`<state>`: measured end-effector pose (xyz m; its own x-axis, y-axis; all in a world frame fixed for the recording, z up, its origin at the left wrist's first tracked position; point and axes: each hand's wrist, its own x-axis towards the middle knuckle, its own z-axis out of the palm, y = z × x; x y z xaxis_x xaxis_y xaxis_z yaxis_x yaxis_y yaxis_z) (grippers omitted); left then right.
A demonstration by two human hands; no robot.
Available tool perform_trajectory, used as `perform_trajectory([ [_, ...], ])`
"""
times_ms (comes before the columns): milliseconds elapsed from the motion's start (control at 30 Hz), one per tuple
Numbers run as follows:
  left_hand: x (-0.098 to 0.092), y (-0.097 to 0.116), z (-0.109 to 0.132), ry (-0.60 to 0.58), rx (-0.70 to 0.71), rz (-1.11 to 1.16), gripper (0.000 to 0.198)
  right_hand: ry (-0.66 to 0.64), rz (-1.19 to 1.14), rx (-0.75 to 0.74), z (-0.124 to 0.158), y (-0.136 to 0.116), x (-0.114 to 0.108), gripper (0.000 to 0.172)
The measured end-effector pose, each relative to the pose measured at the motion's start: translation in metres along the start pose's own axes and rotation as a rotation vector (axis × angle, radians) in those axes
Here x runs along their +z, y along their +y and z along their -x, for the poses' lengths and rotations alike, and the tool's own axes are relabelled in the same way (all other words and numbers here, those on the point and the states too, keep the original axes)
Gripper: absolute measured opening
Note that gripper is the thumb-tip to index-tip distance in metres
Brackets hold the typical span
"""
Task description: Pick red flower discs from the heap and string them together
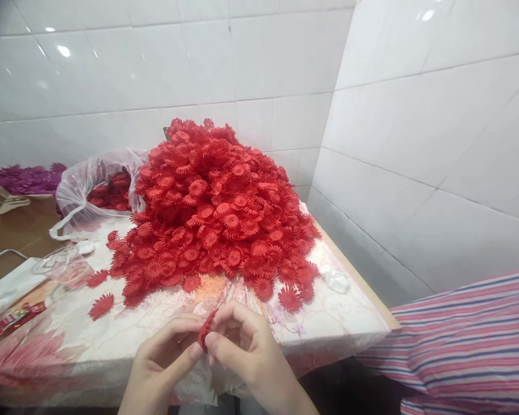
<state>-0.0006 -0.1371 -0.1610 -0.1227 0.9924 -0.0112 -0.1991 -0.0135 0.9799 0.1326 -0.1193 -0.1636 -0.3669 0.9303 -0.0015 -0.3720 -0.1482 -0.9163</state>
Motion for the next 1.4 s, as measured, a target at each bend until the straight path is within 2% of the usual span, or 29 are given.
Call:
perform_trajectory([
  [200,0.001,0.001,0.001,0.008,0.0,0.007,0.027,0.103,0.239,-0.092,0.002,0.006,0.005,0.018],
  [333,0.001,-0.002,-0.001,0.052,-0.006,-0.05,0.024,0.037,0.33,-0.104,-0.002,0.011,0.002,0.014],
  [433,-0.002,-0.005,-0.005,0.079,0.015,-0.137,0.023,0.003,0.218,-0.04,-0.008,0.015,-0.003,0.02],
  [500,-0.007,-0.008,-0.01,0.144,0.069,-0.203,0.023,0.008,0.096,-0.017,-0.011,0.018,-0.006,0.025],
  [600,-0.018,-0.011,-0.018,0.282,0.187,-0.341,0.021,0.083,0.005,-0.021,-0.016,0.02,-0.008,0.029],
  [700,-0.028,-0.015,-0.027,0.316,0.309,-0.509,0.021,0.132,-0.017,-0.035,-0.02,0.022,-0.006,0.029],
  [833,-0.027,-0.015,-0.032,0.453,0.49,-0.727,0.022,0.135,-0.007,-0.049,-0.027,0.026,0.003,0.03],
  [933,-0.026,-0.012,-0.036,0.525,0.57,-0.836,0.021,0.1,-0.008,-0.047,-0.029,0.027,0.006,0.03],
  [1000,-0.032,-0.007,-0.041,0.648,0.584,-0.9,0.021,0.095,-0.024,-0.066,-0.027,0.024,0.002,0.031],
  [1033,-0.038,-0.005,-0.044,0.747,0.577,-0.928,0.02,0.111,-0.003,-0.088,-0.026,0.021,-0.002,0.031],
  [1067,-0.044,-0.003,-0.047,0.862,0.557,-0.952,0.02,0.14,0.057,-0.119,-0.025,0.018,-0.006,0.029],
  [1100,-0.051,-0.002,-0.05,0.914,0.526,-0.961,0.019,0.176,0.167,-0.156,-0.024,0.016,-0.01,0.026],
  [1133,-0.056,-0.001,-0.052,0.904,0.51,-0.95,0.018,0.209,0.325,-0.202,-0.024,0.014,-0.014,0.023],
  [1200,-0.062,-0.003,-0.053,0.773,0.483,-0.882,0.02,0.234,0.739,-0.324,-0.025,0.012,-0.018,0.017],
  [1300,-0.058,-0.01,-0.05,0.582,0.452,-0.754,0.023,0.142,1.313,-0.483,-0.031,0.013,-0.015,0.015],
  [1333,-0.054,-0.012,-0.048,0.552,0.447,-0.73,0.024,0.106,1.427,-0.501,-0.032,0.014,-0.013,0.016],
  [1400,-0.046,-0.015,-0.043,0.518,0.439,-0.696,0.025,0.1,1.492,-0.489,-0.034,0.011,-0.007,0.017],
])
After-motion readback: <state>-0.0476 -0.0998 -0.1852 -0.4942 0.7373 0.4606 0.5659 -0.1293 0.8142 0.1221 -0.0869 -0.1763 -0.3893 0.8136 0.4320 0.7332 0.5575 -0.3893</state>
